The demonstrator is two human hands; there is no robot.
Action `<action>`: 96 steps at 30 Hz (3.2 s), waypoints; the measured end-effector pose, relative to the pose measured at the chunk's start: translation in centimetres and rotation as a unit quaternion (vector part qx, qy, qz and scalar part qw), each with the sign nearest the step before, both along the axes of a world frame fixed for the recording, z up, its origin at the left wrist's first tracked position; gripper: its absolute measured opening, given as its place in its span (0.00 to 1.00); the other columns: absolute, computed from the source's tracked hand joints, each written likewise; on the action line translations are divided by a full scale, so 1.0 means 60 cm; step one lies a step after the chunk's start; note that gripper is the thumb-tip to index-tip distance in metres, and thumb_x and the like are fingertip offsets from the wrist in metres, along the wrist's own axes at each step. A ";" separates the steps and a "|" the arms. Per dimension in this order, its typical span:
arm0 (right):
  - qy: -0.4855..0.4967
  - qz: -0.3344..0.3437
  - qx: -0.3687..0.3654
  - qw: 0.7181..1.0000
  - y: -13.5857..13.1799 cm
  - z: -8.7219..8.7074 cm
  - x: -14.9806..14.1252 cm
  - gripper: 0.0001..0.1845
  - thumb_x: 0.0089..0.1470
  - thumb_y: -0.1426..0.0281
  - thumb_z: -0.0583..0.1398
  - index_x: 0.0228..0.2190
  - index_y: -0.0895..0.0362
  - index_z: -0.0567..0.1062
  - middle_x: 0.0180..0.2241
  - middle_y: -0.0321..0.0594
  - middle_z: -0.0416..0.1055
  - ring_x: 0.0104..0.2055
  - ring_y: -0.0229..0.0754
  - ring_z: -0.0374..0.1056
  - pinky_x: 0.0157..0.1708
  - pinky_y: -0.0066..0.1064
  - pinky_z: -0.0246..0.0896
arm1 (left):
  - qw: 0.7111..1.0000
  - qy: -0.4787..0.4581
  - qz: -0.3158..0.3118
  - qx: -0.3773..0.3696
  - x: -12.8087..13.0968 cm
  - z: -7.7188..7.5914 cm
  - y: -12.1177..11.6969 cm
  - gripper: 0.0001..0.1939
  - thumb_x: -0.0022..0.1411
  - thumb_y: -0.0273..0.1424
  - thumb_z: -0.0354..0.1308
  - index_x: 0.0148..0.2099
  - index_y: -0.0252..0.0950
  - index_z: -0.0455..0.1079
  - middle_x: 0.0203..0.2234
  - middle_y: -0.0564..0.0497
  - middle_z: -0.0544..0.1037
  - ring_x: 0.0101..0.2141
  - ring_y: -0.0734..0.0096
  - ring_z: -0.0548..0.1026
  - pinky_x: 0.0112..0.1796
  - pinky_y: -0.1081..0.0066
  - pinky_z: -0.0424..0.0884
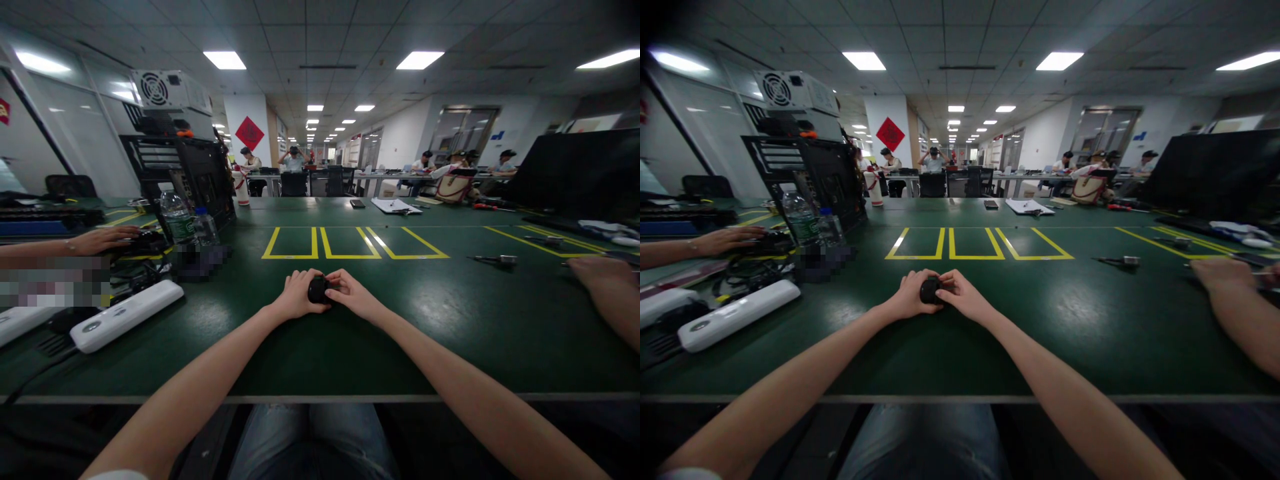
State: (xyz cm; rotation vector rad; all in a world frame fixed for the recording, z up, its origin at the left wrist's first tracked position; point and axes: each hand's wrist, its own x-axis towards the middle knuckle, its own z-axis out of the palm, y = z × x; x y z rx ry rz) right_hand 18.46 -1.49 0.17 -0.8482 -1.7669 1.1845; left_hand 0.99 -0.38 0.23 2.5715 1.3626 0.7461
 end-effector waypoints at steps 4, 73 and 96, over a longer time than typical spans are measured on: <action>-0.020 0.006 -0.024 0.999 -0.001 0.002 0.003 0.17 0.44 0.67 0.59 0.38 0.56 0.64 0.41 0.41 0.63 0.44 0.41 0.62 0.45 0.40 0.57 | 1.000 -0.003 -0.010 0.007 -0.002 -0.001 0.001 0.32 0.40 0.44 0.60 0.48 0.43 0.55 0.38 0.50 0.66 0.38 0.59 0.62 0.38 0.63 0.57; -0.029 0.010 -0.027 0.999 -0.007 0.008 0.005 0.17 0.46 0.66 0.57 0.40 0.55 0.62 0.38 0.40 0.64 0.43 0.42 0.61 0.44 0.40 0.56 | 1.000 0.000 -0.017 0.019 -0.002 -0.002 0.002 0.32 0.40 0.45 0.59 0.48 0.42 0.55 0.38 0.50 0.66 0.37 0.60 0.62 0.36 0.64 0.58; -0.011 0.041 -0.020 0.999 -0.010 0.013 0.005 0.19 0.41 0.69 0.61 0.37 0.56 0.62 0.40 0.39 0.62 0.45 0.41 0.60 0.45 0.39 0.56 | 1.000 0.004 -0.010 0.014 -0.002 -0.002 0.002 0.32 0.40 0.44 0.59 0.48 0.42 0.55 0.39 0.50 0.66 0.38 0.60 0.62 0.36 0.64 0.57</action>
